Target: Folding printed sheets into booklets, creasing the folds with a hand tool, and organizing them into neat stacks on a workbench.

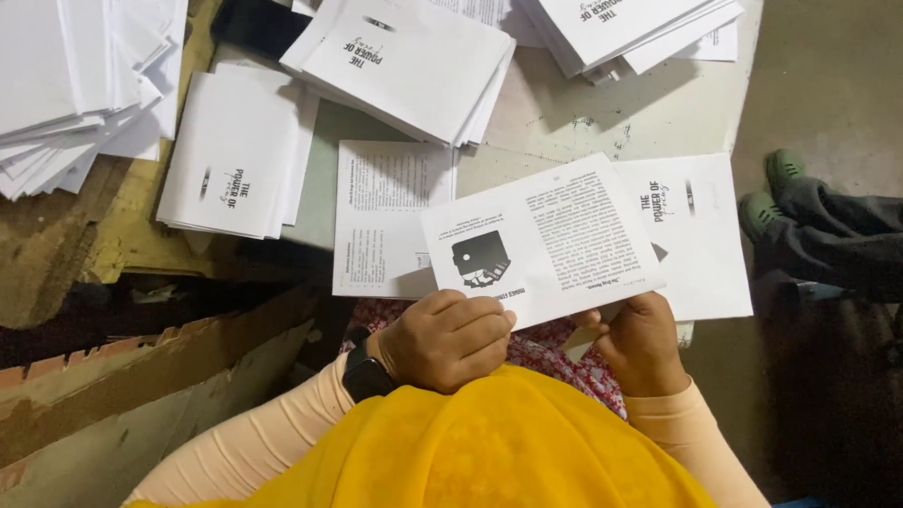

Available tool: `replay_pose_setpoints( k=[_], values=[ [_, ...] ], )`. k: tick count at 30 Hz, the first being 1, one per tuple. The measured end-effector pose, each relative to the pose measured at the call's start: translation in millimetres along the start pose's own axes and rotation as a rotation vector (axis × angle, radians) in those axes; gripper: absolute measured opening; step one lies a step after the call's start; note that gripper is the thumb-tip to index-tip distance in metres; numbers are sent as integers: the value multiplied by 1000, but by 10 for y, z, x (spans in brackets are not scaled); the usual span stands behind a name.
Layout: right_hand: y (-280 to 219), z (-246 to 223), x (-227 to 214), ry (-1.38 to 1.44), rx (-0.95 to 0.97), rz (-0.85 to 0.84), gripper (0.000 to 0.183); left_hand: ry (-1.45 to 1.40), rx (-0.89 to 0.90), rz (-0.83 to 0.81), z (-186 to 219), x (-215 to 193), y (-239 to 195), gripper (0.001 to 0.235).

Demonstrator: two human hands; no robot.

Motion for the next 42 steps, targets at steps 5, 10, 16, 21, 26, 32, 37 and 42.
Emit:
replay_pose_setpoints(
  k=[5, 10, 16, 21, 26, 32, 37, 42],
  values=[
    [-105, -262, 253, -694, -285, -142, 45, -318, -303, -904, -238, 779, -243, 8],
    [6, -244, 186, -591, -193, 109, 35, -513, -915, 212, -781, -38, 58, 16],
    [55, -373, 163, -663, -227, 90, 32, -692, -1305, 368, -1079, 388, -325, 18],
    [141, -822, 454, -876, -344, 107, 45, -397, -988, 45, -978, 592, -147, 37],
    [433, -744, 233, -995, -221, 111, 46, -264, -534, -457, -635, 1283, -311, 55],
    [528, -737, -144, -1041, -230, 124, 46, -138, -426, -515, -634, 1442, -393, 48],
    [359, -937, -194, -1136, -279, 212, 32, -179, -474, -529, -706, 1379, -343, 32],
    [315, -957, -214, -1207, -336, 226, 29, -288, -554, -536, -741, 1295, -288, 23]
  ],
)
Point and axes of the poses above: each hand's wrist, its own y-axis towards the middle knuckle, its own x-axis out of the palm, z = x × y, the point moved 9 cm from there along y, towards the middle knuckle, and after that the axes turned 5 degrees about -x, right-handed, at the moved point
